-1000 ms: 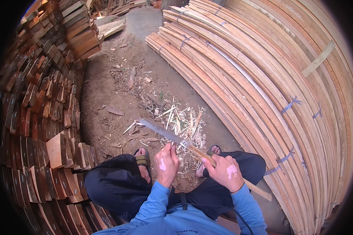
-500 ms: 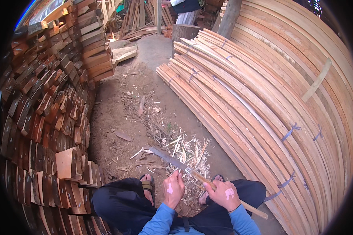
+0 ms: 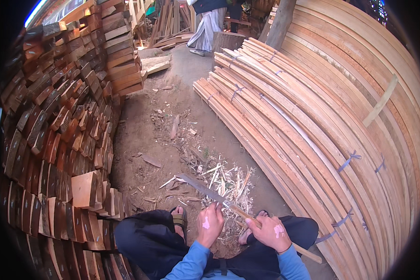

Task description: The person uses a saw to shave and smooth the surface of a small wooden strip while sitting on a block, surrounded by stacks of lumber.

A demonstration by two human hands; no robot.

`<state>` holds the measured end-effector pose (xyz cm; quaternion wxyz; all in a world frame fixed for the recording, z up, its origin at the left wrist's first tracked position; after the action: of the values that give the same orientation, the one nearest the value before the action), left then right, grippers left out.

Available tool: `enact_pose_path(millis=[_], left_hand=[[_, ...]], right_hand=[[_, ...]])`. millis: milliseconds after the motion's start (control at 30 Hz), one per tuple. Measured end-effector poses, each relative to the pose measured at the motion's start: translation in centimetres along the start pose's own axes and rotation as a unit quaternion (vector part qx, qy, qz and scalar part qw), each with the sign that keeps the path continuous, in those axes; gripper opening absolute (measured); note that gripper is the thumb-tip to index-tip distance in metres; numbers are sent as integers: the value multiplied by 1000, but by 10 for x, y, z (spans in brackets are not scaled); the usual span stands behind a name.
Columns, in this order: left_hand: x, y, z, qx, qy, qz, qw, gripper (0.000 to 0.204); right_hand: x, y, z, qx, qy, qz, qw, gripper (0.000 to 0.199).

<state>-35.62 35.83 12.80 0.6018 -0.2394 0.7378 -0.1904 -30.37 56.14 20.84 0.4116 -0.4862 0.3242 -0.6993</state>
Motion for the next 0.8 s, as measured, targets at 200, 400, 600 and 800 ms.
enact_pose_path(millis=[200, 400, 600, 800], left_hand=[[-3, 1, 5, 9, -10, -1, 1000, 16], [7, 10, -1, 4, -19, -10, 1000, 19], [12, 8, -3, -2, -24, -6, 1000, 18], [-12, 3, 1, 10, 16, 37, 999, 15]], right_hand=[[-1, -4, 4, -28, 28, 21, 999, 56], [-2, 7, -6, -57, 31, 43, 997, 54], [9, 16, -5, -78, 20, 51, 995, 52], [-35, 8, -31, -185, 102, 34, 977, 55]])
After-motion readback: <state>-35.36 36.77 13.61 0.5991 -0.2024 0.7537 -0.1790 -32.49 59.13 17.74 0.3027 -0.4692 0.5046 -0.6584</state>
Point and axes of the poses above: each hand's wrist, its own z-axis away from the middle knuckle, its own y-axis out of the palm, x = y × z, the point moved 3 cm from there along -z, towards the middle knuckle, and after that the axes turned 3 degrees about y, right-handed, at the moved point
